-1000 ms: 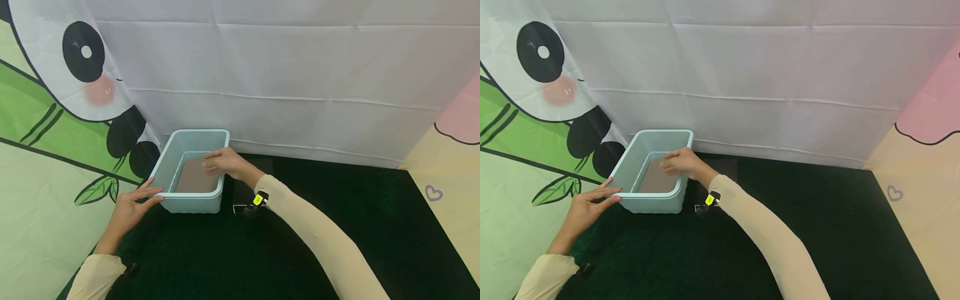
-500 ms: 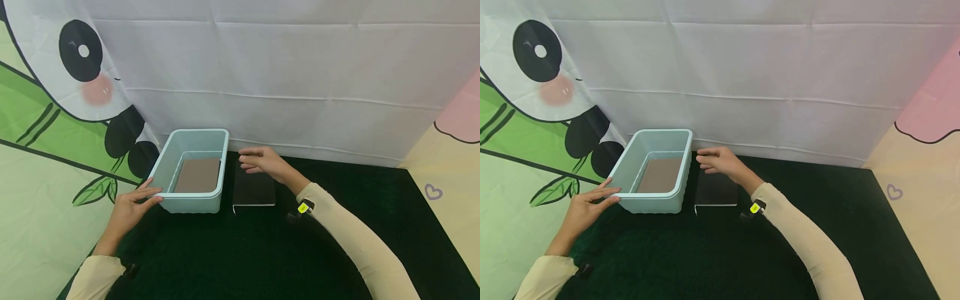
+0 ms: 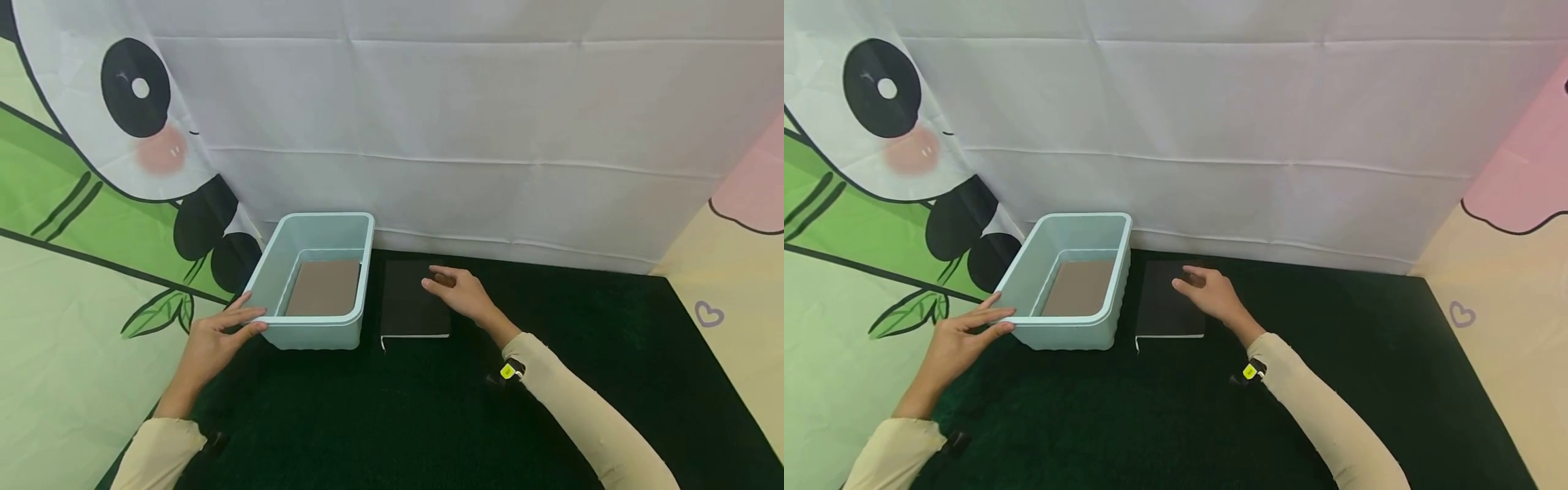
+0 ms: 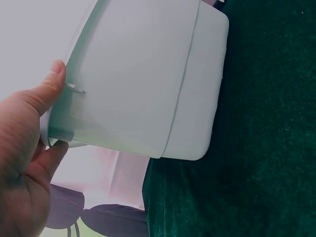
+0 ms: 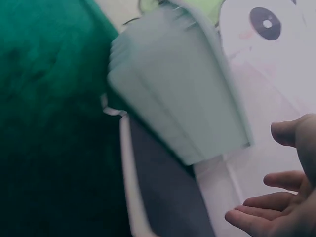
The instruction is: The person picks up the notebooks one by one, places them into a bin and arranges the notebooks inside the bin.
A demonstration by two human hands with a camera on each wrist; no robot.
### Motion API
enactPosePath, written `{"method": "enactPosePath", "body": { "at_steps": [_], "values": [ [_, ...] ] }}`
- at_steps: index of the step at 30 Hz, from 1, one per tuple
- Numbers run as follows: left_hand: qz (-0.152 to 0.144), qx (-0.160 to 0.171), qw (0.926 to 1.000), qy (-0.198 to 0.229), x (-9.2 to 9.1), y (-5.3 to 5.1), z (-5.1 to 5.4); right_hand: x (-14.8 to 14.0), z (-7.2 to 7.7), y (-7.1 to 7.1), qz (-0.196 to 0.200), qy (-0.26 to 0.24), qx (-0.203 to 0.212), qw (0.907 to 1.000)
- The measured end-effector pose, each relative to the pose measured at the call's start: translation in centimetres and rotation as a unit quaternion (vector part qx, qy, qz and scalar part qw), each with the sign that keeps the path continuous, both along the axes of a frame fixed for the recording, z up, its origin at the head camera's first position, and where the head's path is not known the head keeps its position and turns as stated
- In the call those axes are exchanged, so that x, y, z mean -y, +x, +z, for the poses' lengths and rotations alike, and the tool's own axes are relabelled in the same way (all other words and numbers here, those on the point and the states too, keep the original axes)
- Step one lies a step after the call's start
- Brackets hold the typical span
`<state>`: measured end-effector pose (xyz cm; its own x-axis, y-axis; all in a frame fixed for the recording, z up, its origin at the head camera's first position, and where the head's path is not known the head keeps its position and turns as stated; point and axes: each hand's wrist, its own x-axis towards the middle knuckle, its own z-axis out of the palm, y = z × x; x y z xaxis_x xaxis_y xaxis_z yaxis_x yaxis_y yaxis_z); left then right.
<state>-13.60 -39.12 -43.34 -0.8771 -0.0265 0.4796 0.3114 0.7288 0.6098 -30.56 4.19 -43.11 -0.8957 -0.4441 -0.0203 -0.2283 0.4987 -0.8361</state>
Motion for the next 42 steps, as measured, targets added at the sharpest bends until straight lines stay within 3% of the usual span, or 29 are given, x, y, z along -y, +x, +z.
{"method": "enactPosePath", "body": {
  "at_steps": [8,17,24,30,42],
  "values": [
    [-0.002,0.002,1.0000,0.007,0.1,-0.2,-0.1,-1.1,-3.5,0.2,0.013,0.064,-0.082,0.9945],
    [0.005,0.016,0.9998,0.007,0.2,-0.1,-0.2,-1.8,-5.9,0.9,0.020,0.072,-0.060,0.9954],
    [0.010,0.029,0.9995,0.008,0.2,0.0,-0.2,-1.6,-6.5,1.3,0.007,0.079,-0.046,0.9957],
    [0.008,0.019,0.9997,0.011,0.2,0.0,-0.1,-1.5,-6.6,1.8,0.011,0.087,-0.042,0.9953],
    [0.006,0.023,0.9996,0.015,0.1,0.1,-0.3,-1.0,-7.5,2.3,0.003,0.097,-0.095,0.9907]
  ]
}}
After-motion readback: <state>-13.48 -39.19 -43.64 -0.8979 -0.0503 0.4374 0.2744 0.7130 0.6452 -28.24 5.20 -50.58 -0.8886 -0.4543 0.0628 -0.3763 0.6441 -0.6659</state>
